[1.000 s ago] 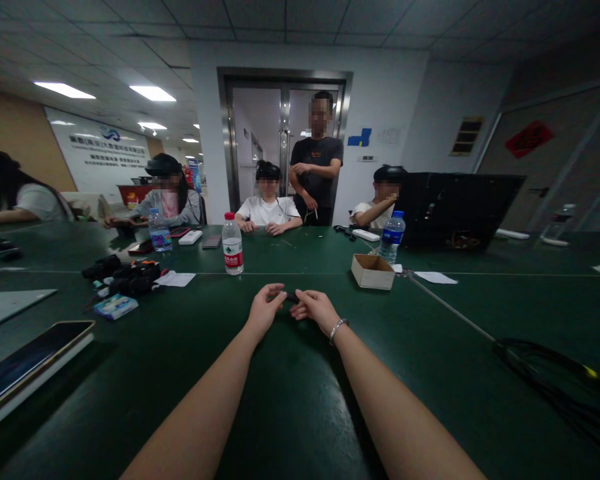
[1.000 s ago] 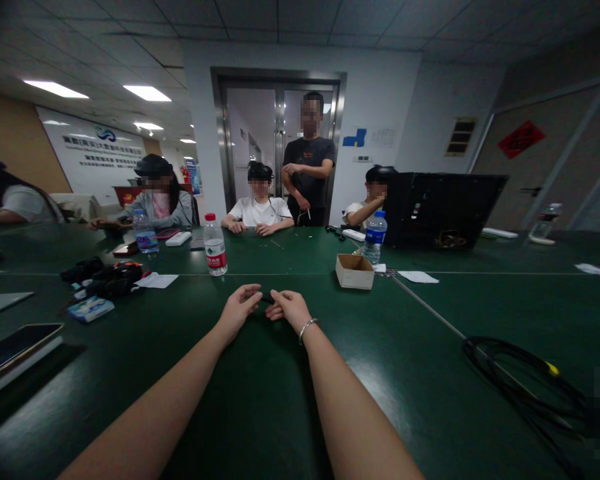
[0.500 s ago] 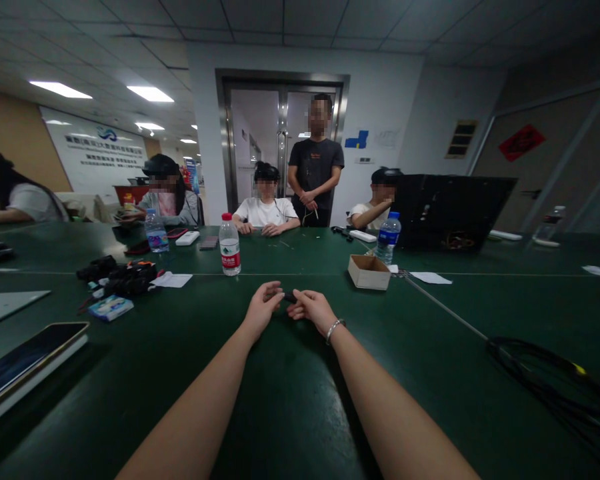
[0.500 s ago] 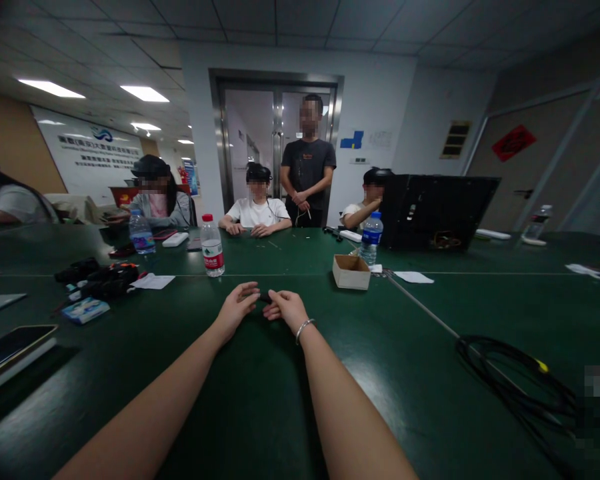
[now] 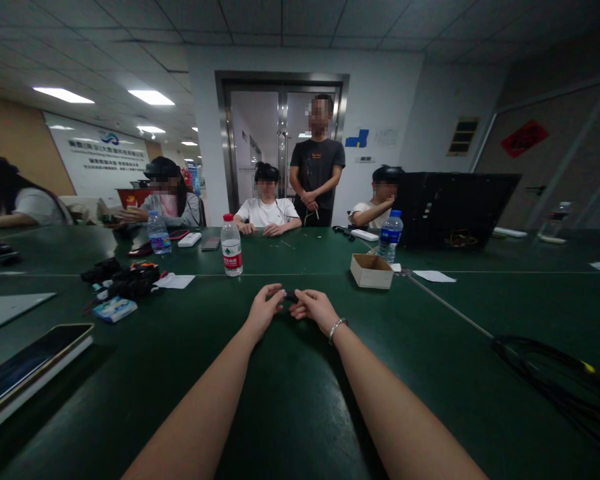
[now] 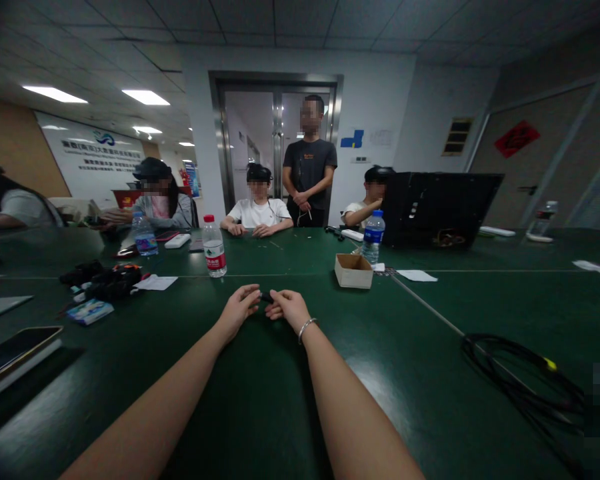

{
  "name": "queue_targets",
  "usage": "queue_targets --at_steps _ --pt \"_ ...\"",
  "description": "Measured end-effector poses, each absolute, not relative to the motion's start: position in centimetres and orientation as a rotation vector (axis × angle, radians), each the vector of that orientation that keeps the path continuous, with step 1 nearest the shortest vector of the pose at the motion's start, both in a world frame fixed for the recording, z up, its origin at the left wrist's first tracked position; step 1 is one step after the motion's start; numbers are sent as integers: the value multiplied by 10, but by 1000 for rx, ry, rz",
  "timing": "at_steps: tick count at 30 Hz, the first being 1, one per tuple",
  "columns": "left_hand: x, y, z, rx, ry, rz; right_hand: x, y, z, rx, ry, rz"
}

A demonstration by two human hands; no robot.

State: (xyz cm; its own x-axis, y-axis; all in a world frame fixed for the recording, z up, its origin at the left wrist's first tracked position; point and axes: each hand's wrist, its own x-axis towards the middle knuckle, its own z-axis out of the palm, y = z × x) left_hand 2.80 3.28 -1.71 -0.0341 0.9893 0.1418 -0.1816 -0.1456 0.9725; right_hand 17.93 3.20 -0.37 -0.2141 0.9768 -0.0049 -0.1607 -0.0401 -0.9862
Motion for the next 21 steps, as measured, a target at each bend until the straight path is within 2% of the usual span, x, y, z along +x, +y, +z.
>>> queue_targets --at_steps 21 --pt "31 25 -8 1299 1116 1429 179 33 -6 -980 -1270 1455"
